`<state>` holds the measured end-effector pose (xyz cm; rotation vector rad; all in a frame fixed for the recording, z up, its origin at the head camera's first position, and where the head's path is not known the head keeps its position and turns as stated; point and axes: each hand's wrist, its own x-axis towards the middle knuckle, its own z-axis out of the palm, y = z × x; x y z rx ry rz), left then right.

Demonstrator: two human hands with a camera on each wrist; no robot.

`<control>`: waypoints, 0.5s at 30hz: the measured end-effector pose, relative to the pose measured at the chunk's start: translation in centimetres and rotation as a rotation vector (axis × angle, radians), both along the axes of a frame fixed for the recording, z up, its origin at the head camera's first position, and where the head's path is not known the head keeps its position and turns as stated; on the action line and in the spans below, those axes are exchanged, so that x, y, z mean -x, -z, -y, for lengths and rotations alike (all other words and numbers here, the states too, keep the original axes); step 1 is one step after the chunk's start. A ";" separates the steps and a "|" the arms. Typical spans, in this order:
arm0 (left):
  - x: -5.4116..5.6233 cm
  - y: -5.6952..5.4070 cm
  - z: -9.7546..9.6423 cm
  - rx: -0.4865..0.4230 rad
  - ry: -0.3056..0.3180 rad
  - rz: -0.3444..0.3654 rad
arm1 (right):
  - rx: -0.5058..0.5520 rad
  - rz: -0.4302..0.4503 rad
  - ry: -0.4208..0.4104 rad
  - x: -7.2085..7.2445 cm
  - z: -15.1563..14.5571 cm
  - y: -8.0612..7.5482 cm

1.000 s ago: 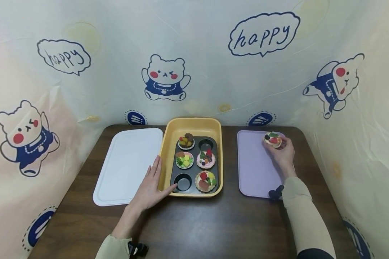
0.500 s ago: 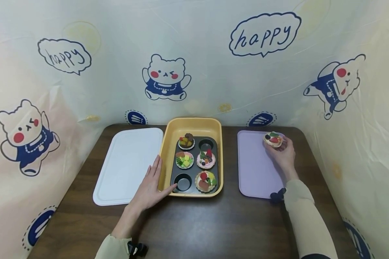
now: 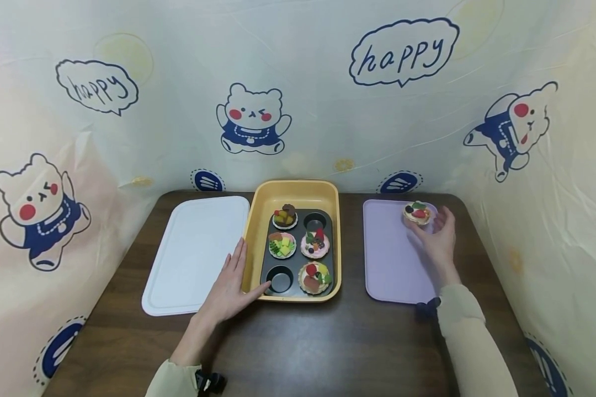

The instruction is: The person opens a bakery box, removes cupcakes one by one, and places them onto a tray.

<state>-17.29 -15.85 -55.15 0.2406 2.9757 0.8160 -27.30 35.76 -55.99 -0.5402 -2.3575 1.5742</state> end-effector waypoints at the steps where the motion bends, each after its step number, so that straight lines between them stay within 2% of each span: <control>1: 0.0 0.0 0.0 0.000 -0.001 0.001 | -0.001 -0.009 0.004 -0.2 0.1 0.0; 7: -0.1 0.1 0.0 -0.004 0.003 -0.014 | -0.021 -0.029 -0.001 -1.2 0.6 0.1; 15: -0.1 0.2 0.0 0.005 0.007 -0.034 | -0.118 -0.063 -0.047 -2.1 1.6 -0.8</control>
